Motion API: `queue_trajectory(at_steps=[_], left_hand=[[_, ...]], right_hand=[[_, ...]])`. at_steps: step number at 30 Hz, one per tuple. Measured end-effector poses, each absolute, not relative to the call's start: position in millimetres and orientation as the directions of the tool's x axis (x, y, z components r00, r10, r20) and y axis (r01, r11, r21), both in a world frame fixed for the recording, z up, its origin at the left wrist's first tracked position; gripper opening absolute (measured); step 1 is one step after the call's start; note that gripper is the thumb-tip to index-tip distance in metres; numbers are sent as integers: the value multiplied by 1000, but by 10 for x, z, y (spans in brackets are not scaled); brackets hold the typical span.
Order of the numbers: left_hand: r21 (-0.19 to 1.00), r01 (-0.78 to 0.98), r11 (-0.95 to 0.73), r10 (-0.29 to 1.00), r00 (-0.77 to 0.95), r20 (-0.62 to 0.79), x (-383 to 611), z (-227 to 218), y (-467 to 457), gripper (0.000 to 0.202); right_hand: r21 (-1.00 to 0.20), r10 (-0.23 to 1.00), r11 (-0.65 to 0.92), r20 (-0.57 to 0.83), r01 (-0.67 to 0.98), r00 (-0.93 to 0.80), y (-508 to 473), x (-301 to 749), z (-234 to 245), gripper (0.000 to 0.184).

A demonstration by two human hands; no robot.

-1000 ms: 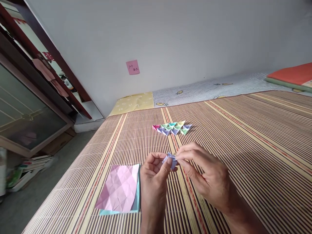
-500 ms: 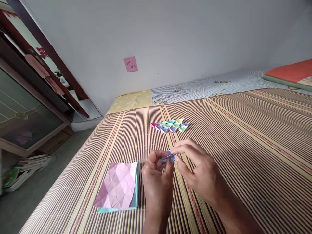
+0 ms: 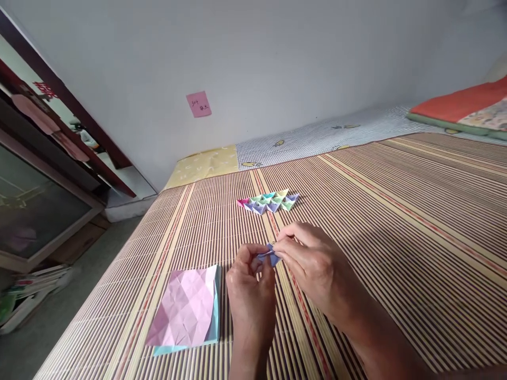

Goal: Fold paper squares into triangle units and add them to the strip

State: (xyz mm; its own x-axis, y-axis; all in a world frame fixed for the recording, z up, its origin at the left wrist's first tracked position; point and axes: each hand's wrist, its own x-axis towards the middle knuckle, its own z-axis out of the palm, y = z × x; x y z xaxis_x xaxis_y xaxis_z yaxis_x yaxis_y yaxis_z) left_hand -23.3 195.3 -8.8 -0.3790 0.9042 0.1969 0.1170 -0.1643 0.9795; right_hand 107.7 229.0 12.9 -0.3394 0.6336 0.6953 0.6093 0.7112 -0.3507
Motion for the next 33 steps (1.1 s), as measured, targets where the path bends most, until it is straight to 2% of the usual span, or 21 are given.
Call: queue_trajectory(at_steps=[10, 19, 28, 33], left_hand=[[988, -7, -152, 944, -297, 143, -261, -94, 1962, 13], [943, 311, -119, 912, -342, 228, -220, 86, 1881, 17], [909, 385, -161, 885, -351, 306, -238, 72, 1873, 11], [916, 361, -173, 906, -306, 292, -210, 120, 1863, 13]], right_hand=[[-324, 577, 777, 711, 540, -402, 2299, 1124, 183, 24], [-320, 561, 785, 730, 530, -390, 2297, 1124, 172, 21], [-324, 572, 782, 713, 532, -406, 2281, 1117, 170, 21], [-334, 574, 783, 712, 525, -404, 2296, 1137, 165, 21]])
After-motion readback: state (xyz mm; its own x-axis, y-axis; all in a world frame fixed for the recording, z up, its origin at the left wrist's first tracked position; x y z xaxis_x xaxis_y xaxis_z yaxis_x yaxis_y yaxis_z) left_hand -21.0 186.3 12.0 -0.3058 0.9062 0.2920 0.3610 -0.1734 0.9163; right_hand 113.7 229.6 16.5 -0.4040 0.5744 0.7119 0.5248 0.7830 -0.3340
